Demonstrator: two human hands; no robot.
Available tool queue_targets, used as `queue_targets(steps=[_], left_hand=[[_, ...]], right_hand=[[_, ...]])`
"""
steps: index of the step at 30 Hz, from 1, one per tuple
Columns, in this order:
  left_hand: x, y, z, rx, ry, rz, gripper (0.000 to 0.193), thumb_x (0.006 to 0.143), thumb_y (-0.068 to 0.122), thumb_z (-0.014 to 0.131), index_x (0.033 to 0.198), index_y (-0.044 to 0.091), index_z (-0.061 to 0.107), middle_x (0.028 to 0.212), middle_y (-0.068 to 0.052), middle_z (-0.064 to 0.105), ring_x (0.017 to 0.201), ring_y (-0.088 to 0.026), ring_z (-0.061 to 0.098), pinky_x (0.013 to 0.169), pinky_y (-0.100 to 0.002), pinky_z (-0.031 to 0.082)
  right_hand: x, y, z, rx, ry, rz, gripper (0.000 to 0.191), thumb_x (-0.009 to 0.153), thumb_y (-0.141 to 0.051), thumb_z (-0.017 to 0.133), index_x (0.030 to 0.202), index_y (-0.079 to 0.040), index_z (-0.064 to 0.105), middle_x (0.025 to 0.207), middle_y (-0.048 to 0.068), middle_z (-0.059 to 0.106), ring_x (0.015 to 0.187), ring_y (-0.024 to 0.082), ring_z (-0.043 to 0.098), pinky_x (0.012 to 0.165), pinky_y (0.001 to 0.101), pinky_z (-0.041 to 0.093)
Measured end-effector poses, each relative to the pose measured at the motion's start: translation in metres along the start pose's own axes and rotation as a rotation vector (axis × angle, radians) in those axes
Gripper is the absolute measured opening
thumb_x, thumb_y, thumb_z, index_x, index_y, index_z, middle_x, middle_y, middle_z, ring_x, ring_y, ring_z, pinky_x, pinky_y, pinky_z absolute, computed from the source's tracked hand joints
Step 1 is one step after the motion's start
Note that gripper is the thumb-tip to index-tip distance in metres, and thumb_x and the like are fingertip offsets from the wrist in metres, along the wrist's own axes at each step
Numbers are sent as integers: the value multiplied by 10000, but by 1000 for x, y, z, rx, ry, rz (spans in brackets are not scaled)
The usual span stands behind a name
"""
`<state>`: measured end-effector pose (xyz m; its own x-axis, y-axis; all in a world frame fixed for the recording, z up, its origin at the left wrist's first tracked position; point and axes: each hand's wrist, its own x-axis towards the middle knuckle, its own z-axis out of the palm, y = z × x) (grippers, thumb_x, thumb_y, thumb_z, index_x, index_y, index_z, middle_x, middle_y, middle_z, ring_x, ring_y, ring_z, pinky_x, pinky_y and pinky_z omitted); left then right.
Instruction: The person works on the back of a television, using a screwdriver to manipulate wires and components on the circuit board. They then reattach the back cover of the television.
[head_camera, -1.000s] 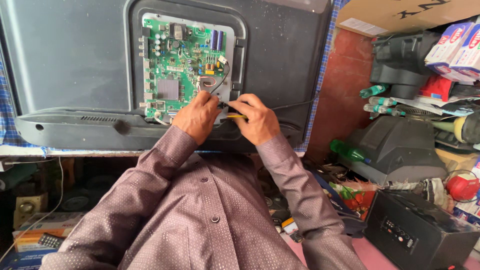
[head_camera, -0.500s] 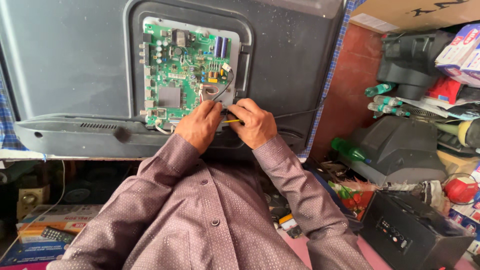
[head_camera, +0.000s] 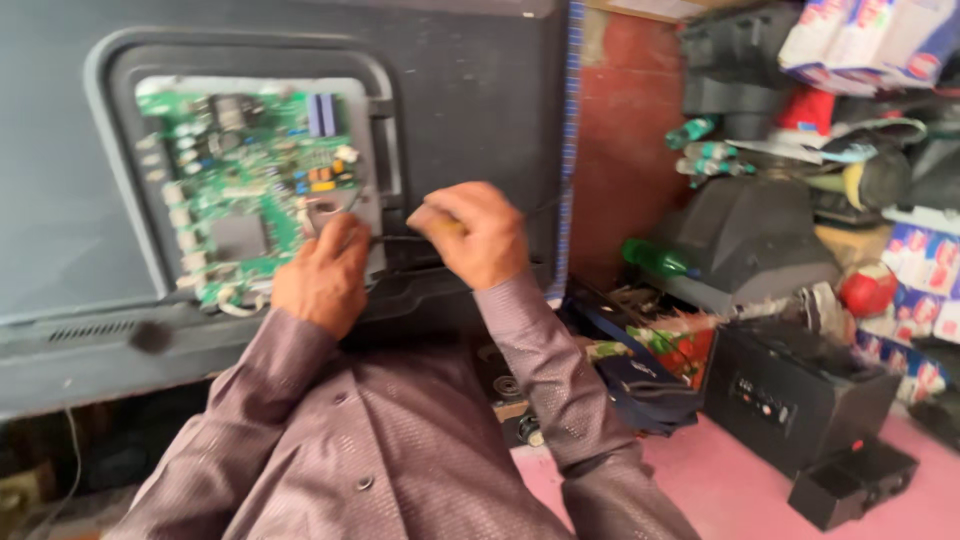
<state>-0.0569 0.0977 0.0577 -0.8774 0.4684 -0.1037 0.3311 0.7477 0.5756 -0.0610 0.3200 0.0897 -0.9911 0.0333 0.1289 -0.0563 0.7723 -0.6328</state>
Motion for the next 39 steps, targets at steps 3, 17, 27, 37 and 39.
queue_targets(steps=[3, 17, 27, 37, 39], left_hand=[[2, 6, -2, 22, -11, -37, 343, 874, 89, 644, 1216, 111, 652, 1235, -45, 611, 861, -311, 692, 680, -444, 579], [1, 10, 16, 106, -54, -62, 377, 813, 104, 659, 1188, 135, 643, 1214, -44, 614, 935, -322, 691, 731, -455, 583], [-2, 2, 23, 99, -61, -40, 478, 715, 92, 699, 1185, 118, 612, 1134, -88, 584, 916, -330, 686, 722, -455, 586], [-7, 0, 24, 81, -88, -55, 357, 766, 78, 691, 1111, 111, 602, 1125, -100, 569, 908, -328, 701, 711, -476, 585], [-8, -2, 25, 77, -57, -38, 369, 767, 70, 687, 1125, 108, 607, 1131, -101, 575, 905, -328, 703, 713, -473, 586]], right_hand=[[3, 59, -35, -58, 458, 435, 148, 966, -146, 619, 1014, -96, 749, 884, 104, 774, 857, 259, 769, 803, 367, 593], [75, 137, -105, 1561, 292, 843, 284, 1054, -296, 651, 1032, -13, 661, 709, -6, 571, 435, 66, 370, 368, 223, 243], [132, 83, -190, 1338, -102, 601, 630, 1027, -573, 558, 1183, 30, 650, 1050, 80, 757, 461, 44, 342, 392, 199, 236], [-37, 142, -98, 1493, 526, 1514, 322, 980, -404, 635, 1003, -89, 698, 680, -52, 622, 395, 69, 392, 349, 228, 332], [-81, 140, -91, 1494, 665, 1590, 338, 977, -428, 621, 968, -98, 692, 678, -58, 628, 394, 74, 396, 351, 228, 338]])
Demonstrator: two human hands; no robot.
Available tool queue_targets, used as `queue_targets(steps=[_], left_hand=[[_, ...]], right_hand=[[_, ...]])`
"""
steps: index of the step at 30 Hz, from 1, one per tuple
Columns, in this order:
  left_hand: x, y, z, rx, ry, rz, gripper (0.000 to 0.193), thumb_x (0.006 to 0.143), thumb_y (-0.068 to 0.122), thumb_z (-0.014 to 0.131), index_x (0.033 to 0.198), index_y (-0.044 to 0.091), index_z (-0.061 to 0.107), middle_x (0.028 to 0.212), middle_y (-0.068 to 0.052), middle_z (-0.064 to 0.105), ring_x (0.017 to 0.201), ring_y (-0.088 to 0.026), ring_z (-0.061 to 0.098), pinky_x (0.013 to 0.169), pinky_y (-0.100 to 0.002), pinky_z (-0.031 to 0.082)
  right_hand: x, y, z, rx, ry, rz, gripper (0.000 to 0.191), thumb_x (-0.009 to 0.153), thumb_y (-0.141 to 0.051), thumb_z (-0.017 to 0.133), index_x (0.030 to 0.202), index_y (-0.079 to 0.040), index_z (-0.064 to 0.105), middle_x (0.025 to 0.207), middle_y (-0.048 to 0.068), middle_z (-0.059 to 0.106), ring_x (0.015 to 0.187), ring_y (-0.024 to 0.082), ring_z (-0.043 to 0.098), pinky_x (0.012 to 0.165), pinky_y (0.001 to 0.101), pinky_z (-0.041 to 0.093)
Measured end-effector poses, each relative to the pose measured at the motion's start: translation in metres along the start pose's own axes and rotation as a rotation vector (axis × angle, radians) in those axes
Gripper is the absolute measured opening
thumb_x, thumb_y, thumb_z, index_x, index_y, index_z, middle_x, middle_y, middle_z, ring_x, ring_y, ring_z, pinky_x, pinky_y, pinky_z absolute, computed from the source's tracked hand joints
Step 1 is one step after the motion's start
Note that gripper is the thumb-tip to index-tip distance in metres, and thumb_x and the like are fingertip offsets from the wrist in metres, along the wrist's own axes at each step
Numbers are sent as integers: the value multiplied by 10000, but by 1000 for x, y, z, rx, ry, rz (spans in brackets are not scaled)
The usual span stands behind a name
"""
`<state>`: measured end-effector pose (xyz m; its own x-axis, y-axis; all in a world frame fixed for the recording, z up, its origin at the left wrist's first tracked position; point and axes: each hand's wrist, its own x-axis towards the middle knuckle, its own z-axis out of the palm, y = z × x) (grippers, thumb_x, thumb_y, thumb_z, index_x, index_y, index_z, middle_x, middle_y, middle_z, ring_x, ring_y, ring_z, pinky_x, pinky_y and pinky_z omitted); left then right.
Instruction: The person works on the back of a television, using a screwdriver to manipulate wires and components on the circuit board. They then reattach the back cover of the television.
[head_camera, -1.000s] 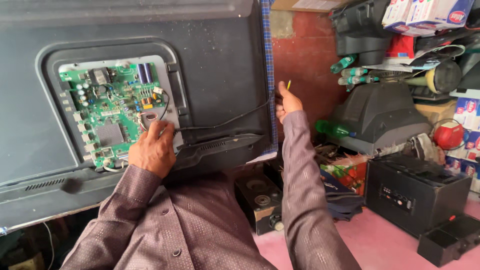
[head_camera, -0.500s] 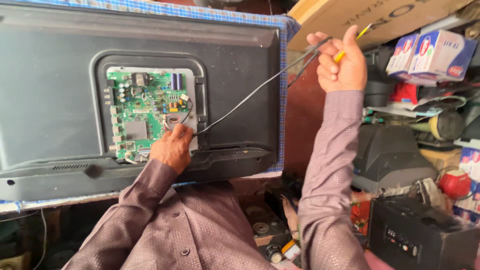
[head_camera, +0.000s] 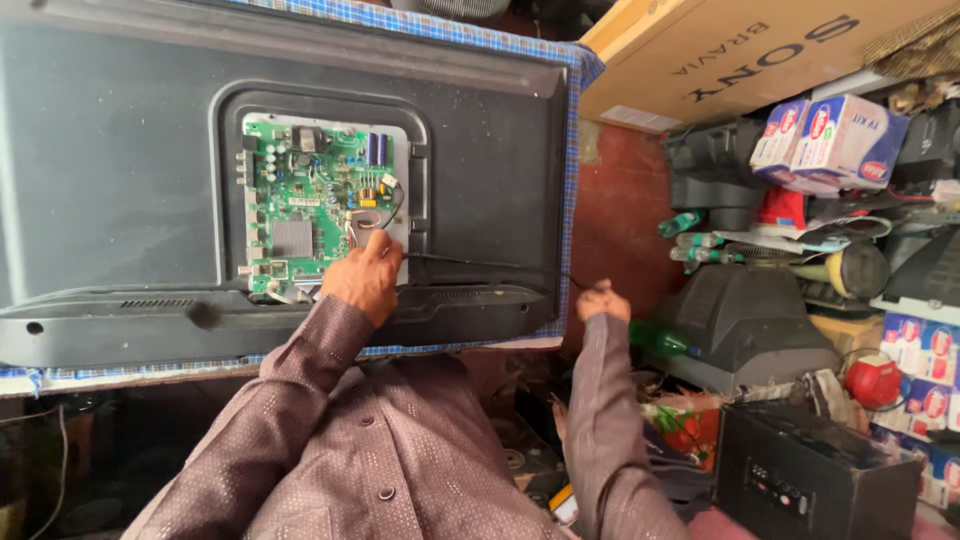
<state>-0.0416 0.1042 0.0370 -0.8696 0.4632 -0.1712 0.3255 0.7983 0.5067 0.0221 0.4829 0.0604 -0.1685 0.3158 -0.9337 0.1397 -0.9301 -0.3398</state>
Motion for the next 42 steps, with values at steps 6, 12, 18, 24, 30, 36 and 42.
queue_targets(steps=[6, 12, 18, 24, 30, 36, 42], left_hand=[[-3, 3, 3, 11, 15, 18, 347, 760, 55, 678, 1099, 115, 637, 1164, -89, 591, 900, -341, 706, 711, -480, 580], [-7, 8, -6, -9, 66, 49, 317, 758, 30, 666, 1069, 91, 648, 1162, -105, 599, 846, -371, 704, 697, -488, 572], [-11, 8, -8, -27, 76, 67, 284, 775, 27, 673, 1055, 67, 647, 1148, -124, 592, 818, -381, 698, 680, -477, 576], [-10, 5, -4, 2, 56, 54, 250, 794, 39, 680, 1040, 67, 651, 1138, -128, 585, 831, -384, 697, 687, -479, 578], [-13, 5, -6, -10, 24, 37, 265, 770, 34, 691, 1030, 50, 640, 1148, -140, 575, 877, -384, 692, 736, -483, 571], [-16, 5, -11, -46, -11, 25, 282, 740, 12, 696, 1010, 47, 625, 1123, -153, 558, 945, -381, 679, 785, -493, 556], [-19, 3, -13, -46, 1, 55, 326, 738, -46, 671, 1051, 24, 613, 1147, -169, 551, 949, -385, 675, 786, -490, 561]], right_hand=[[-3, 17, -80, 572, -76, -275, 405, 970, -501, 580, 862, -123, 675, 671, -76, 648, 389, 86, 406, 359, 229, 357], [-16, -1, -147, 955, -314, -511, 440, 1018, -499, 460, 865, -119, 622, 774, -45, 677, 451, 110, 448, 409, 246, 375], [-6, 15, -196, 602, 250, 6, 219, 1093, -161, 492, 986, -110, 676, 913, 118, 705, 491, 116, 520, 388, 174, 394], [-23, -8, -206, 200, -220, -518, 246, 945, -41, 563, 1107, -22, 748, 789, -35, 622, 482, 58, 416, 420, 186, 342], [-100, -108, -202, 201, -856, -645, 169, 1214, -268, 561, 1121, -142, 623, 1019, -4, 720, 508, 28, 414, 454, 157, 341], [-123, -125, -163, -18, -866, -579, 191, 1278, -259, 552, 1158, -134, 631, 1021, -6, 702, 544, 36, 427, 474, 154, 340], [-95, -106, -100, -132, -675, -558, 106, 1181, -126, 550, 1152, -60, 627, 1120, 28, 701, 585, 74, 437, 494, 207, 343]])
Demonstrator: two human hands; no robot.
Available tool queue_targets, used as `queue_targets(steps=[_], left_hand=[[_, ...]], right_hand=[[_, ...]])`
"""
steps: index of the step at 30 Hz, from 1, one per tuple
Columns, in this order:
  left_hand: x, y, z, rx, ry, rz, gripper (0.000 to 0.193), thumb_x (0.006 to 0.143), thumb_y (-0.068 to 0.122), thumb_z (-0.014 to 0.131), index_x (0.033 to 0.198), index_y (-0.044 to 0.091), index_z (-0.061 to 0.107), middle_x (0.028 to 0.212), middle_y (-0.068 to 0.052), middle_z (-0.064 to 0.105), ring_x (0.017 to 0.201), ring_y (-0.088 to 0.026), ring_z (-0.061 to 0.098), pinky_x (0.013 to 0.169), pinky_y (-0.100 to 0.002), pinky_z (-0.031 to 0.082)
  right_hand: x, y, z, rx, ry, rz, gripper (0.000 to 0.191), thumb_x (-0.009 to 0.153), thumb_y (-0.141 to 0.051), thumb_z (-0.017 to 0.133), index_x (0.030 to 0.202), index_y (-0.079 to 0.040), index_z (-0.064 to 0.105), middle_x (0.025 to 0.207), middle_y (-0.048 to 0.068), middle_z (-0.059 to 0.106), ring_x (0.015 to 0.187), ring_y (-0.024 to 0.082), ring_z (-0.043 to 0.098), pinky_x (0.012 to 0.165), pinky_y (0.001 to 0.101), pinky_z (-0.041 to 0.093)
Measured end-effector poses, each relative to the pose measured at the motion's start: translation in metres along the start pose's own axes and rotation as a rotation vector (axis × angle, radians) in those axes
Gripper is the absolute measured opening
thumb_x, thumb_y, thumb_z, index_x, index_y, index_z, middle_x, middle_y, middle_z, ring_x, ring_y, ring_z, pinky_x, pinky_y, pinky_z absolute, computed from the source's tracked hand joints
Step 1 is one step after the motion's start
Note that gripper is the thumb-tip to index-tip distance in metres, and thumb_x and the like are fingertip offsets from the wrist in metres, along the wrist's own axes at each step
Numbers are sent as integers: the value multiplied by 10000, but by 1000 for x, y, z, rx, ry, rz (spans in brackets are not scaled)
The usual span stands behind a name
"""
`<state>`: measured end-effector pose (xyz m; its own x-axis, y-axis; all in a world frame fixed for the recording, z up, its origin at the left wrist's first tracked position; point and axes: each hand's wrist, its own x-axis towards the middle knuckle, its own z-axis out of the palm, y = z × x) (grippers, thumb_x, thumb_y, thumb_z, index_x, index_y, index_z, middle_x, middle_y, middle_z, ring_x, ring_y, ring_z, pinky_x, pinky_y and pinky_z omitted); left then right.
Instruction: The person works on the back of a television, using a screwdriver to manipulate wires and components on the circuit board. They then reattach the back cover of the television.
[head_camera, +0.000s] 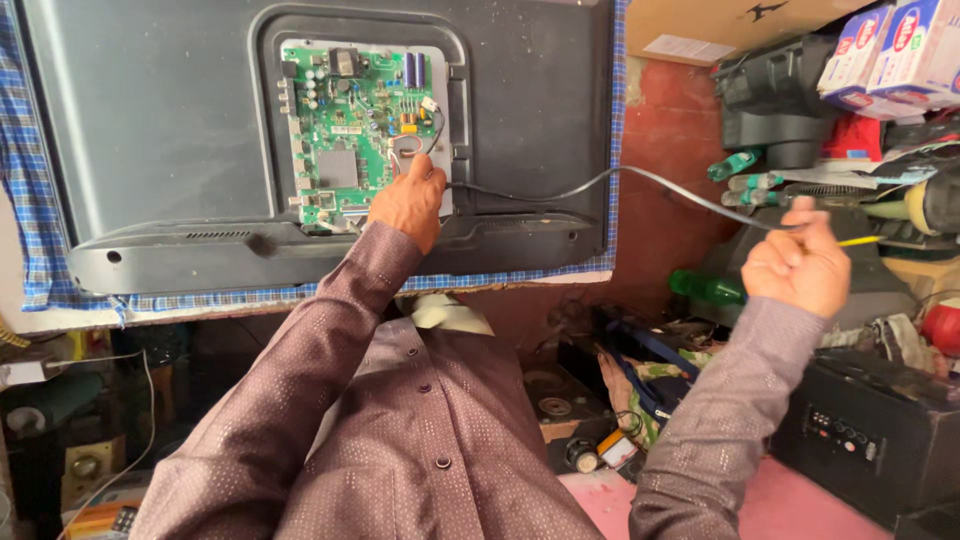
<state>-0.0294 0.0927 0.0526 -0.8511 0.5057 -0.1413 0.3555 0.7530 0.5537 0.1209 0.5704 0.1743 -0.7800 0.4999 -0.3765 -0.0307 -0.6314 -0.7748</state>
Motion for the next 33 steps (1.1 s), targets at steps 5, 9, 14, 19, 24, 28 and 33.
queue_targets(steps=[5, 9, 14, 19, 24, 28, 33], left_hand=[[-1, -2, 2, -49, 53, 2, 286, 774, -59, 648, 1039, 43, 616, 1143, -151, 563, 995, -379, 672, 812, -480, 564], [0, -6, 5, -56, 6, -11, 289, 766, -66, 634, 1036, 36, 614, 1153, -154, 567, 1005, -383, 666, 821, -482, 558], [-1, -12, 8, -118, 54, 27, 230, 828, -50, 630, 1042, 33, 619, 1154, -154, 585, 1005, -381, 668, 826, -475, 558], [-1, -12, 12, -89, 96, 31, 272, 774, -46, 649, 1030, 44, 626, 1139, -148, 596, 1001, -374, 672, 819, -466, 563], [-3, -12, 11, -113, 109, 15, 285, 760, -2, 661, 1037, 60, 634, 1137, -135, 618, 989, -377, 673, 810, -473, 562], [-6, -12, 13, -116, 124, 2, 308, 821, -18, 622, 1116, 73, 624, 1173, -129, 625, 992, -371, 673, 810, -472, 567], [-7, -8, 18, -71, 194, 16, 400, 796, -23, 604, 1188, 59, 599, 1208, -122, 618, 1057, -355, 655, 791, -460, 572]], right_hand=[[24, 17, 29, 59, -49, 2, 104, 1164, -109, 544, 1152, -19, 595, 1105, 50, 693, 579, 90, 427, 487, 222, 339], [21, 15, 63, 152, -122, -7, 101, 1182, -112, 562, 1157, -14, 556, 1265, 71, 731, 548, 81, 415, 462, 202, 337], [23, 21, 108, 120, -174, 121, 163, 1145, -128, 585, 1286, -50, 605, 1181, 81, 720, 561, 70, 426, 479, 200, 349], [44, 58, 122, 229, 5, 344, 98, 1106, -86, 575, 1190, -69, 622, 1072, 91, 734, 549, 61, 456, 480, 196, 381], [56, 95, 124, 300, 220, 428, 36, 1083, -49, 565, 1064, -71, 587, 1042, 53, 760, 527, 65, 466, 472, 198, 398], [54, 112, 126, 28, 416, 345, 97, 1005, -102, 585, 1097, -103, 615, 984, 17, 784, 489, 68, 457, 442, 190, 377], [24, 152, 153, -635, 69, -75, 141, 968, -133, 694, 1080, -52, 673, 828, 51, 727, 482, 14, 381, 409, 208, 261]])
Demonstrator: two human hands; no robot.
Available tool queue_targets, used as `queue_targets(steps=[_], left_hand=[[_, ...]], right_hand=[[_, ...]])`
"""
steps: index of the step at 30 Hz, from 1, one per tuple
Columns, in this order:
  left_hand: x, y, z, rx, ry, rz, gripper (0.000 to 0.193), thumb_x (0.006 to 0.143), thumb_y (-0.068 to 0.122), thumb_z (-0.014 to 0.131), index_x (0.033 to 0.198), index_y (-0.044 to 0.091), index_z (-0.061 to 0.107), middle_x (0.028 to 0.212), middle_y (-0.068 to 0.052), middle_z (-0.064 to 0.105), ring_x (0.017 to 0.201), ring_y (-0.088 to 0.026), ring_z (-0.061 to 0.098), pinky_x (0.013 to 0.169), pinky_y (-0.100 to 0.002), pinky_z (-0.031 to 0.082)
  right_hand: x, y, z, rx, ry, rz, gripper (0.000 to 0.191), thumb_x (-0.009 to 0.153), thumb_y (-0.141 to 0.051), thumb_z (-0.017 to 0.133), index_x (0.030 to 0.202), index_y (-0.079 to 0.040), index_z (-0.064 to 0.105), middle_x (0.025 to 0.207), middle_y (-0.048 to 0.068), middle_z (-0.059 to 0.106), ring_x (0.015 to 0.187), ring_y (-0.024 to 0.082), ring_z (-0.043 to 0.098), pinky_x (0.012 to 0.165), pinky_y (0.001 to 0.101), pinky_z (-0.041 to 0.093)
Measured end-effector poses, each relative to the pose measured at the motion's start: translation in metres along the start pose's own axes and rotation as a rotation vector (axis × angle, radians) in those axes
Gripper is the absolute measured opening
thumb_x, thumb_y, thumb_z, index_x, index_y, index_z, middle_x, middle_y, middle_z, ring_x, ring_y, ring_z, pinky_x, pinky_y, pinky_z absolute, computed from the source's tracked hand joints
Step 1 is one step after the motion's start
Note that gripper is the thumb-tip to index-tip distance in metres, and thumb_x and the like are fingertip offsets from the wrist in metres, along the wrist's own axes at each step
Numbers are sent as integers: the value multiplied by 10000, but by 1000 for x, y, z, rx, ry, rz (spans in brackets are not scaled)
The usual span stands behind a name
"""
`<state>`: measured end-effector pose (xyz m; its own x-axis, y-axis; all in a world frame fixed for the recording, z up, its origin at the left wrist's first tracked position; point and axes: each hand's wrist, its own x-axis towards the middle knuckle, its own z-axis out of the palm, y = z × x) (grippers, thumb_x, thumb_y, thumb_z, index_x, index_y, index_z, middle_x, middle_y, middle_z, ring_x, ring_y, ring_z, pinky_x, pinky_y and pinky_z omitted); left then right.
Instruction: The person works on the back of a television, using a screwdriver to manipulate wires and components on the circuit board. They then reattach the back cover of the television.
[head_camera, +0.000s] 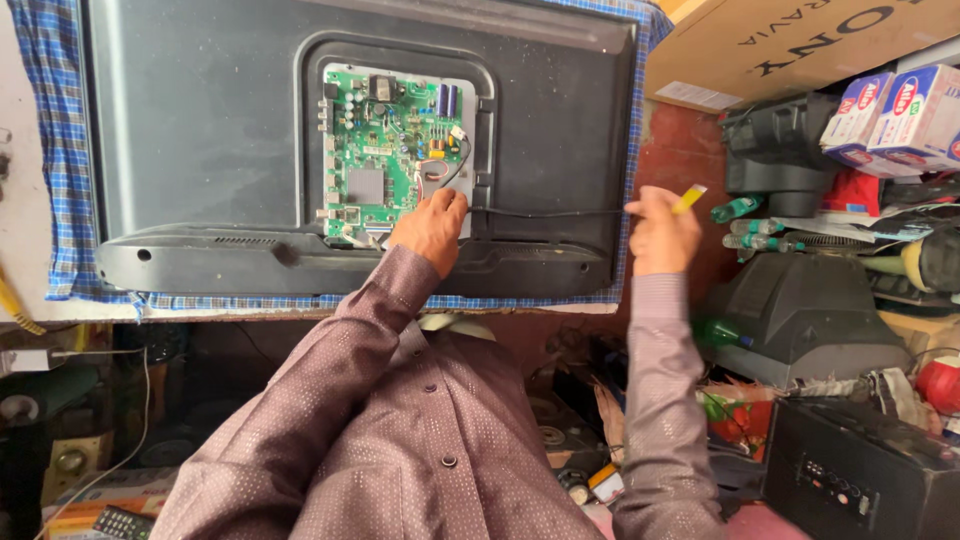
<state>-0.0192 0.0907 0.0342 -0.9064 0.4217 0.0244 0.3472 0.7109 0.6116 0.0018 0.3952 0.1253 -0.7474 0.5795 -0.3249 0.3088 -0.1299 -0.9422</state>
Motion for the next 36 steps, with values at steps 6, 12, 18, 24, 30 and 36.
queue_targets(steps=[6, 12, 18, 24, 30, 36], left_hand=[[-2, 5, -9, 73, 39, 0, 495, 853, 28, 620, 1342, 51, 548, 1245, -120, 578, 1118, -327, 601, 870, -447, 517], [-5, 1, -25, 110, 268, -102, 902, 722, 312, 895, 1426, -3, 428, 1313, -188, 499, 1189, -366, 494, 988, -493, 374], [4, -9, -25, 66, 311, -241, 1122, 569, 437, 969, 1413, 2, 370, 1347, -199, 464, 1237, -381, 471, 1018, -506, 367], [9, -11, -27, 65, 228, -289, 1110, 596, 463, 956, 1416, 11, 360, 1334, -184, 469, 1242, -364, 475, 1001, -495, 356], [13, -9, -32, 78, 167, -302, 1074, 622, 480, 945, 1405, 15, 375, 1298, -169, 479, 1204, -349, 484, 983, -492, 353], [14, -6, -38, 46, 145, -252, 849, 655, 403, 923, 1311, 63, 505, 1267, -155, 492, 1187, -341, 495, 976, -489, 368]], right_hand=[[-31, 19, 82, -597, -492, -365, 155, 941, -147, 705, 984, -7, 757, 803, 66, 744, 730, 119, 698, 673, 260, 551], [-21, 35, 132, -704, -553, -555, 168, 875, -143, 763, 997, -28, 759, 896, 135, 764, 779, 219, 745, 713, 320, 564], [-6, 35, 159, -814, -781, -550, 217, 879, -198, 748, 1073, -106, 785, 979, 139, 753, 823, 295, 735, 730, 379, 574], [3, 28, 166, -1203, -791, -652, 169, 915, -192, 733, 1063, -171, 811, 895, 119, 724, 838, 321, 699, 744, 413, 547], [34, 25, 152, -769, -658, -546, 154, 920, -156, 730, 1047, -88, 785, 951, 101, 759, 775, 209, 726, 697, 326, 568], [35, 33, 146, -798, -594, -484, 145, 879, -163, 777, 959, -42, 784, 884, 97, 763, 761, 158, 718, 689, 300, 558]])
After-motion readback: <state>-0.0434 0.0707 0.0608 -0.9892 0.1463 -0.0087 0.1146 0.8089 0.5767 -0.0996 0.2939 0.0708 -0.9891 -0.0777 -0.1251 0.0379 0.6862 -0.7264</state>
